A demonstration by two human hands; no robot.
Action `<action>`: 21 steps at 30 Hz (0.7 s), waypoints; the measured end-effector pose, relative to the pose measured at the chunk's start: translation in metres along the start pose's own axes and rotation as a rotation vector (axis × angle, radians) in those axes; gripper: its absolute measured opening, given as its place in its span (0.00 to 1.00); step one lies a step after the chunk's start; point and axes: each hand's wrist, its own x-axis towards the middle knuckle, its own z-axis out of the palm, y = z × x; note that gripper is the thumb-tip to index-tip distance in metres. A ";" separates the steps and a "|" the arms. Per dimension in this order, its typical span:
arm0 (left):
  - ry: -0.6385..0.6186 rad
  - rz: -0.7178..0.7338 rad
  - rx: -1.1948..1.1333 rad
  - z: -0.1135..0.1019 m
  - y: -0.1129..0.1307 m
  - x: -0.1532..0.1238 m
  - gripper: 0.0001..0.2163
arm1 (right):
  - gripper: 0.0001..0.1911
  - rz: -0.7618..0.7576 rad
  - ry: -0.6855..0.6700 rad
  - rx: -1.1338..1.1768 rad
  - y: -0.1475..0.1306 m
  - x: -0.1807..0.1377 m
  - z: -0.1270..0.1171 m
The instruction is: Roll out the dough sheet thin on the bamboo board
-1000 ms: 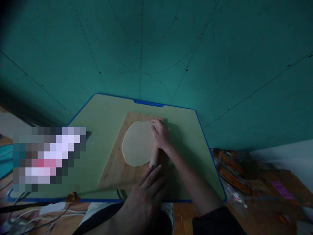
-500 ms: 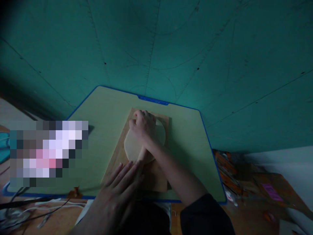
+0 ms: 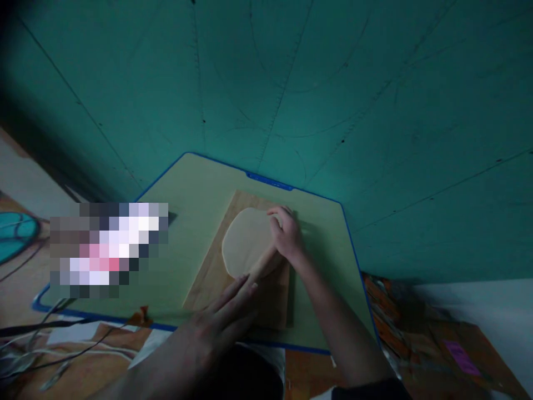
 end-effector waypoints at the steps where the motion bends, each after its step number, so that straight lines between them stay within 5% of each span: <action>1: -0.008 0.017 -0.011 -0.008 -0.003 -0.005 0.23 | 0.10 0.009 -0.021 0.004 0.003 -0.005 -0.002; 10: -0.009 -0.233 -0.062 -0.078 -0.078 -0.018 0.33 | 0.14 -0.047 -0.148 -0.140 -0.025 0.008 0.040; 14: -0.034 -0.378 0.011 -0.077 -0.103 -0.005 0.35 | 0.12 -0.042 -0.156 -0.279 -0.027 0.020 0.041; 21: -0.178 -0.424 0.160 -0.064 -0.109 0.023 0.27 | 0.13 -0.005 -0.158 -0.430 -0.033 0.037 0.049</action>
